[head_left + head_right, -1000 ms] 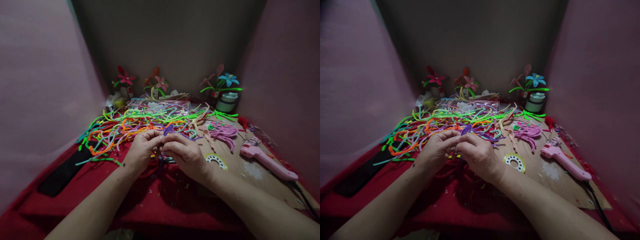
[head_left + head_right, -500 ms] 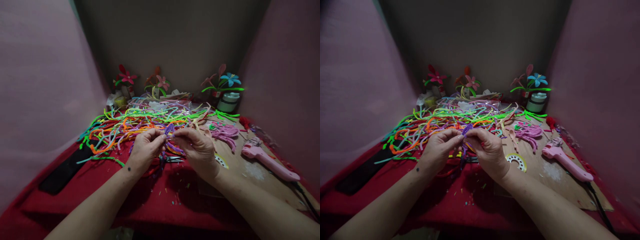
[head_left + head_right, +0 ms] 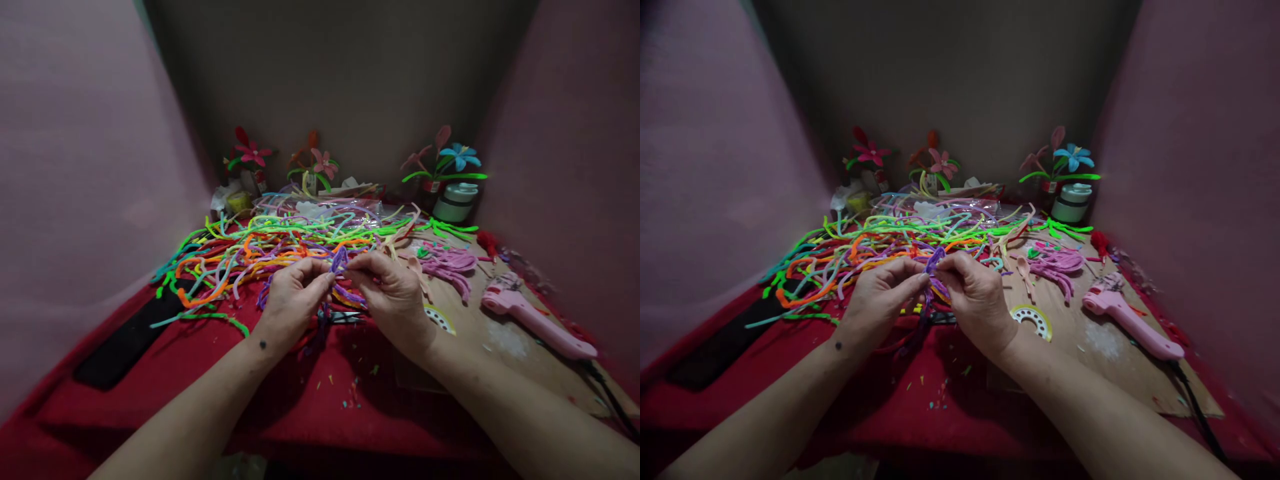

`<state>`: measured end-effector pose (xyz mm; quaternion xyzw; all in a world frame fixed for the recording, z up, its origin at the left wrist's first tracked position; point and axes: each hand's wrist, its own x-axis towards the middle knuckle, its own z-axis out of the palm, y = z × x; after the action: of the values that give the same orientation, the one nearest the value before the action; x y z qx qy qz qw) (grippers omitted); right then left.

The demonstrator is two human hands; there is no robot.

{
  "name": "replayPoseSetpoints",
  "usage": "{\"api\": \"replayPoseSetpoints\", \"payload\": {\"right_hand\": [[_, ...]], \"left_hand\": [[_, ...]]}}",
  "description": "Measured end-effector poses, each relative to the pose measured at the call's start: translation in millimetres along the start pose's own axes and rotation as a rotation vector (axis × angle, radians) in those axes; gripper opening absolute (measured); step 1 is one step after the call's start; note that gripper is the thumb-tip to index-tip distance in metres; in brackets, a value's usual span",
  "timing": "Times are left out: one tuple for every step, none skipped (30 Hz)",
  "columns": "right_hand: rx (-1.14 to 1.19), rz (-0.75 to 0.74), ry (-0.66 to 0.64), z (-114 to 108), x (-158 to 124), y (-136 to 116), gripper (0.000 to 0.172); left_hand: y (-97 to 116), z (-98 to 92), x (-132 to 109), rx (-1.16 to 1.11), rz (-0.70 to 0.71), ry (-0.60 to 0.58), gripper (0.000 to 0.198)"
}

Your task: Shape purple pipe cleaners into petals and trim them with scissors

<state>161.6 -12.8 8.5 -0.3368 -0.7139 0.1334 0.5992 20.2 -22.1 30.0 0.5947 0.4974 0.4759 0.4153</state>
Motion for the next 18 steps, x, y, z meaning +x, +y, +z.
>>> {"api": "replayPoseSetpoints", "payload": {"right_hand": [[-0.025,0.004,0.002,-0.1,0.3,-0.6,0.011],[-0.060,-0.001,-0.009,-0.3,0.6,-1.2,0.010],[-0.101,-0.008,-0.022,-0.6,0.8,-1.6,0.011],[-0.140,-0.013,-0.033,-0.9,0.9,-2.0,0.011],[-0.171,-0.017,-0.042,-1.3,0.9,-2.2,0.011],[-0.193,-0.019,-0.051,-1.7,0.9,-2.3,0.012],[-0.210,-0.019,-0.058,-1.9,0.8,-2.3,0.012],[-0.220,-0.018,-0.061,-2.0,0.7,-2.2,0.013],[-0.228,-0.018,-0.064,-2.0,0.6,-2.0,0.013],[-0.234,-0.018,-0.065,-1.9,0.4,-1.8,0.013],[-0.235,-0.022,-0.062,-1.7,0.2,-1.5,0.014],[-0.232,-0.026,-0.059,-1.4,-0.1,-1.2,0.014],[-0.225,-0.034,-0.056,-1.1,-0.4,-1.0,0.014],[-0.217,-0.039,-0.055,-0.9,-0.6,-0.8,0.014],[-0.210,-0.042,-0.055,-0.7,-0.9,-0.7,0.014],[-0.204,-0.042,-0.060,-0.5,-1.2,-0.6,0.014],[-0.202,-0.038,-0.070,-0.4,-1.5,-0.7,0.014],[-0.202,-0.031,-0.080,-0.3,-1.8,-0.7,0.014]], "left_hand": [[-0.2,0.1,0.0,-0.005,-0.003,0.003,0.010],[-0.4,0.1,0.0,-0.010,-0.003,0.004,0.010],[-0.5,0.1,0.0,-0.016,-0.002,0.004,0.010],[-0.7,0.0,0.0,-0.023,0.002,0.003,0.009],[-0.8,0.0,-0.1,-0.027,0.006,-0.001,0.009],[-1.1,0.0,-0.2,-0.025,0.010,-0.004,0.008],[-1.5,0.1,-0.3,-0.021,0.016,-0.004,0.008],[-2.0,0.3,-0.5,-0.015,0.022,-0.002,0.007],[-2.8,0.5,-0.8,-0.006,0.028,0.001,0.007],[-3.6,0.8,-1.0,0.005,0.035,0.006,0.007],[-4.4,1.1,-1.3,0.018,0.042,0.012,0.006],[-5.1,1.3,-1.5,0.034,0.048,0.020,0.006],[-5.6,1.6,-1.8,0.050,0.053,0.025,0.006],[-6.1,1.7,-2.1,0.067,0.057,0.028,0.007],[-6.4,1.8,-2.3,0.083,0.060,0.029,0.007],[-6.9,1.8,-2.6,0.098,0.065,0.026,0.007],[-7.5,1.6,-2.8,0.113,0.075,0.023,0.008],[-8.4,1.4,-2.9,0.131,0.088,0.021,0.008]]}}
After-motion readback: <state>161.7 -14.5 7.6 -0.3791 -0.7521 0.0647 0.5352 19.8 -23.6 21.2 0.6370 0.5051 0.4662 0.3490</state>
